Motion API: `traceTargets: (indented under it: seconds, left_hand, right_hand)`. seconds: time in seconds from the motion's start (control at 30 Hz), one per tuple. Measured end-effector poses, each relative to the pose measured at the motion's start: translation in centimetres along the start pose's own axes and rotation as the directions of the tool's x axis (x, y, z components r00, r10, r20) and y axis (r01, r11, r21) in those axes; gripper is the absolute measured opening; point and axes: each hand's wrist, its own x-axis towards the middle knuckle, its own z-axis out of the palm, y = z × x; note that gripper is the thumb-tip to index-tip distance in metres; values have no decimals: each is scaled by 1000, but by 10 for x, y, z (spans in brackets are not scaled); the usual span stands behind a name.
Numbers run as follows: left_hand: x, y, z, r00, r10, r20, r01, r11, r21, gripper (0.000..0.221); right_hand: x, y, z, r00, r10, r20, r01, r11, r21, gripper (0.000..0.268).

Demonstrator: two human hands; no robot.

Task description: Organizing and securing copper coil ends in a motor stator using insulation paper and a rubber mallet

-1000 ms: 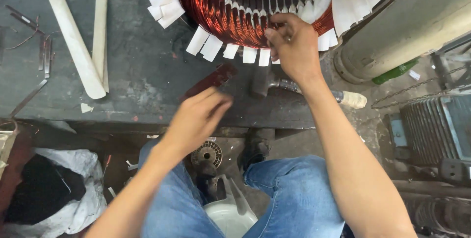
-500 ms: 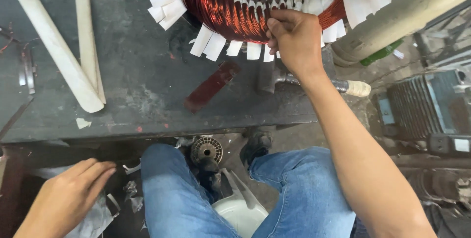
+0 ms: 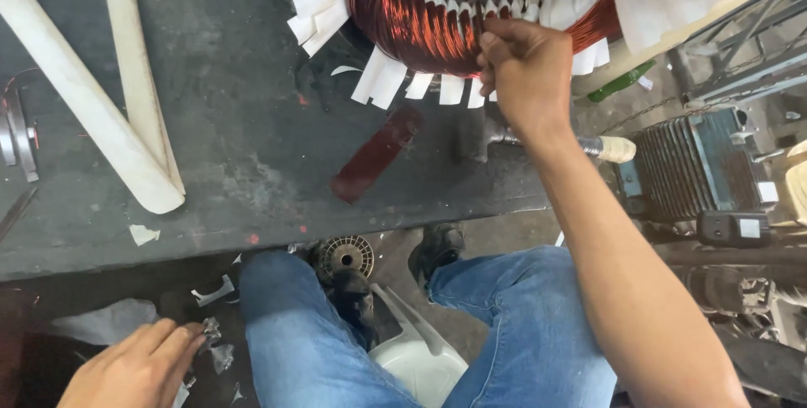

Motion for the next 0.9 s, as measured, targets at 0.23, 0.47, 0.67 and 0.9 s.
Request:
traceTargets:
  seconds: [0.23,0.47,0.67,0.9]
  left_hand:
    - [-2,17,15,983,-47,-176,59,996,62,15]
    - [-13,9,36,999,-52,-12,52,998,31,22]
    - [-16,-11,67,988,-11,153,14,1000,-20,36]
    - [-10,-3,44,973,-25,231,33,999,-31,32]
  right_hand:
    - [10,-3,6,999,5,-54,-11,995,-96,24]
    - [9,-7,3,979,-199,-38,179,940,-291,10]
    - [15,22,-4,852,-508,130,510,746,-429,22]
    - [31,18,-8,728,-643,236,674,610,-418,14]
